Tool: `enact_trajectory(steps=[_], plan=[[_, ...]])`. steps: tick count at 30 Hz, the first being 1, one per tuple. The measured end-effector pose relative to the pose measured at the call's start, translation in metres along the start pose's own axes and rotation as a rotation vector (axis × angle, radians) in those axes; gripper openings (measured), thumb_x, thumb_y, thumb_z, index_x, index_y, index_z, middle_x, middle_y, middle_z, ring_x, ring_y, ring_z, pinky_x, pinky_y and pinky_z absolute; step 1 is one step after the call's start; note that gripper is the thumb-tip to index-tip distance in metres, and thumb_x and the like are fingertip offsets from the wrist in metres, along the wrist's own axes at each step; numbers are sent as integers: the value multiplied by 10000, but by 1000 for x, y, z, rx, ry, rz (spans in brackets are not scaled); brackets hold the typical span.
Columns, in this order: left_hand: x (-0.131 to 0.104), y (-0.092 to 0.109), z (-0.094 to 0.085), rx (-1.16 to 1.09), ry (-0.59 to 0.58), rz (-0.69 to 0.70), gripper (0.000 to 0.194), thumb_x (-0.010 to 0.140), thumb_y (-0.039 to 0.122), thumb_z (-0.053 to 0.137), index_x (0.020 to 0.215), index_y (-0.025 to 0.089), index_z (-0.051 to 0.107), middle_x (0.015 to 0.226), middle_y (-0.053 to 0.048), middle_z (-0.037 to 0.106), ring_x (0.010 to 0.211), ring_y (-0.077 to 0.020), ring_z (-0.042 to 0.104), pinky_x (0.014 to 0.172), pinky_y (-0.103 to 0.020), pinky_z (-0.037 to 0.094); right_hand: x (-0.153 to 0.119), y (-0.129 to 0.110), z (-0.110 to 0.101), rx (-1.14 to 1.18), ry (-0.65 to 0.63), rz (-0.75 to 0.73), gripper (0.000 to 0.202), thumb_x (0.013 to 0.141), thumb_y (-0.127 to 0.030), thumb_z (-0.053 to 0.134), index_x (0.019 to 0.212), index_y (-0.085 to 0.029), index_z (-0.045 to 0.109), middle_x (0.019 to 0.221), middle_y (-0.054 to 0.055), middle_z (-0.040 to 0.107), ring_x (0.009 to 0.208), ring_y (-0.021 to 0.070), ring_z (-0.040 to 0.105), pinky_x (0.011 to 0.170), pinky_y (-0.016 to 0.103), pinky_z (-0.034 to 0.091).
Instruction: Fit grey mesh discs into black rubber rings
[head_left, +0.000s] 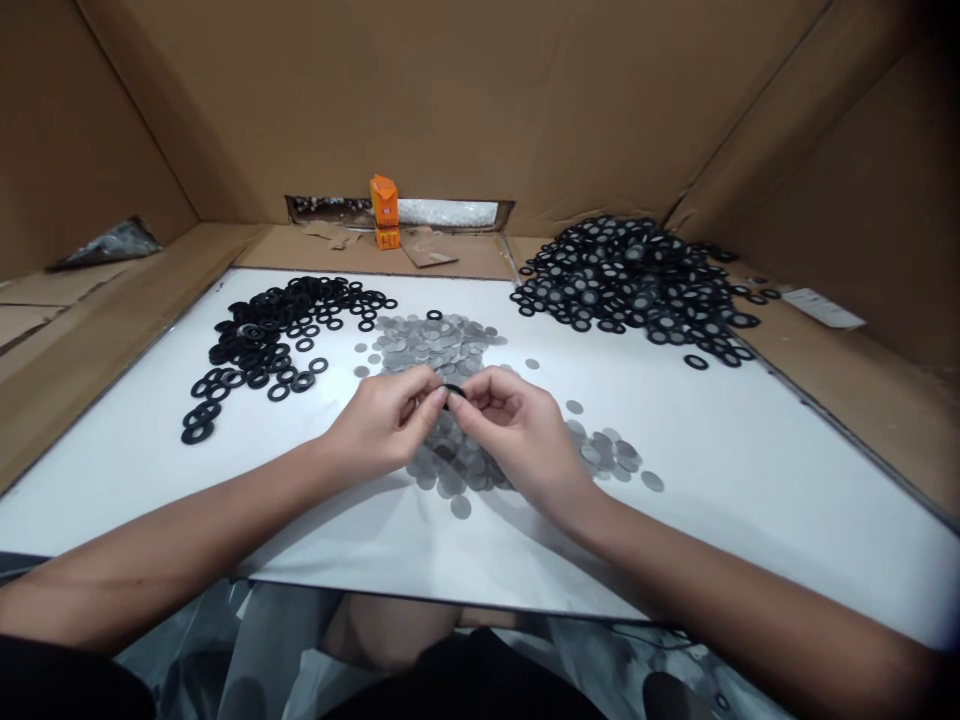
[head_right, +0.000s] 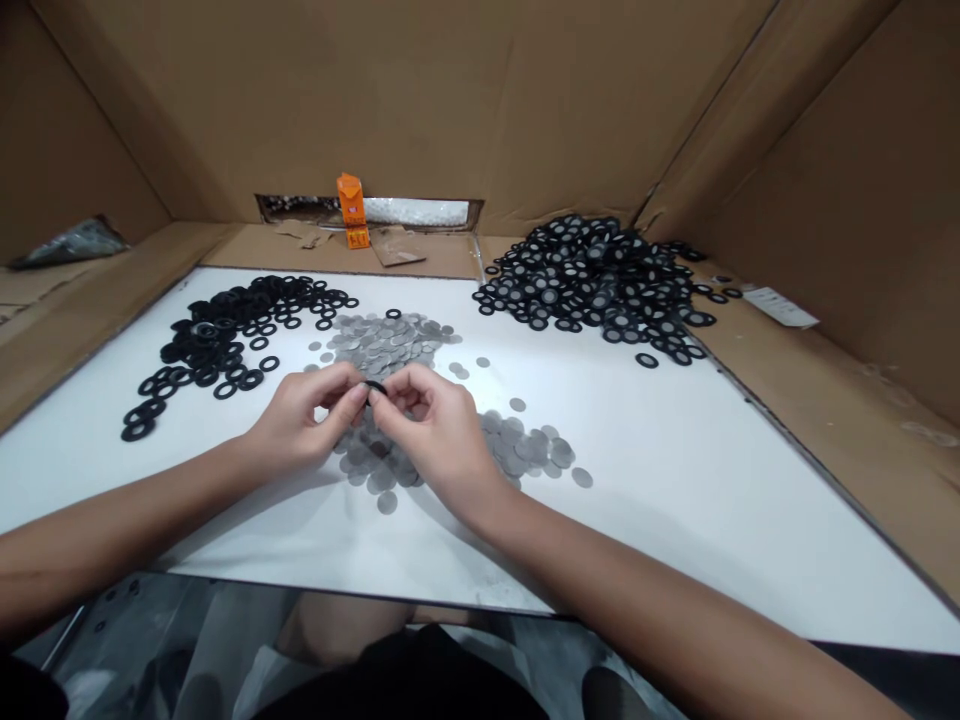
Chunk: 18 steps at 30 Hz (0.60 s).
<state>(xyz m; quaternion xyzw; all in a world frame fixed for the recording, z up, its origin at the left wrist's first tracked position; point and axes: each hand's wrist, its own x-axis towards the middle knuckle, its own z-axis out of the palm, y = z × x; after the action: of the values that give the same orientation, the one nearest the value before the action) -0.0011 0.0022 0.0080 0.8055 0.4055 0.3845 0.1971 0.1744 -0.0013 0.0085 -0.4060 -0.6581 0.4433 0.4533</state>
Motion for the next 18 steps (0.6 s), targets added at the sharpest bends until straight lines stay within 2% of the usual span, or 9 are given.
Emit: enact_trajectory(steps=[3,5,7,9,14,18], plan=[[1,-1,-2,-117,-77,-56,223,924,266,456,732,166,511,583,30,538,505,-83,491,492,-200,363,1,1,1,-19,20,-19,156,838,-284,637,750,-183,558,693,-27,532,649,105,500,591,238,403],[1,-1,-3,-261,-108,-144,272,936,311,451,712,166,505,576,33,544,457,-71,472,462,-197,363,2,0,1,8,28,-21,146,829,-280,645,752,-183,567,692,-26,543,646,103,506,594,238,407],[1,-2,-3,-413,-108,-239,309,937,361,456,696,169,482,565,40,532,399,-59,428,409,-196,339,3,-2,1,46,27,-16,134,818,-276,657,758,-182,583,699,-23,561,653,103,520,605,237,418],[1,-1,-1,-488,-95,-275,321,931,390,469,690,177,453,555,47,516,378,-55,401,382,-197,316,4,-3,1,75,18,4,122,805,-275,669,775,-182,598,713,-21,575,665,103,535,619,235,431],[-1,-2,0,-332,-76,-145,308,947,361,448,698,183,416,543,52,475,441,-65,421,439,-198,324,3,-4,-1,106,-60,89,126,809,-289,665,799,-169,628,752,-5,606,694,108,564,643,236,456],[-2,-1,1,-207,-48,-44,286,952,313,432,699,188,389,532,58,426,467,-71,403,454,-200,303,1,-3,-2,115,-71,86,130,812,-295,672,808,-170,635,765,-2,619,709,111,576,644,230,463]])
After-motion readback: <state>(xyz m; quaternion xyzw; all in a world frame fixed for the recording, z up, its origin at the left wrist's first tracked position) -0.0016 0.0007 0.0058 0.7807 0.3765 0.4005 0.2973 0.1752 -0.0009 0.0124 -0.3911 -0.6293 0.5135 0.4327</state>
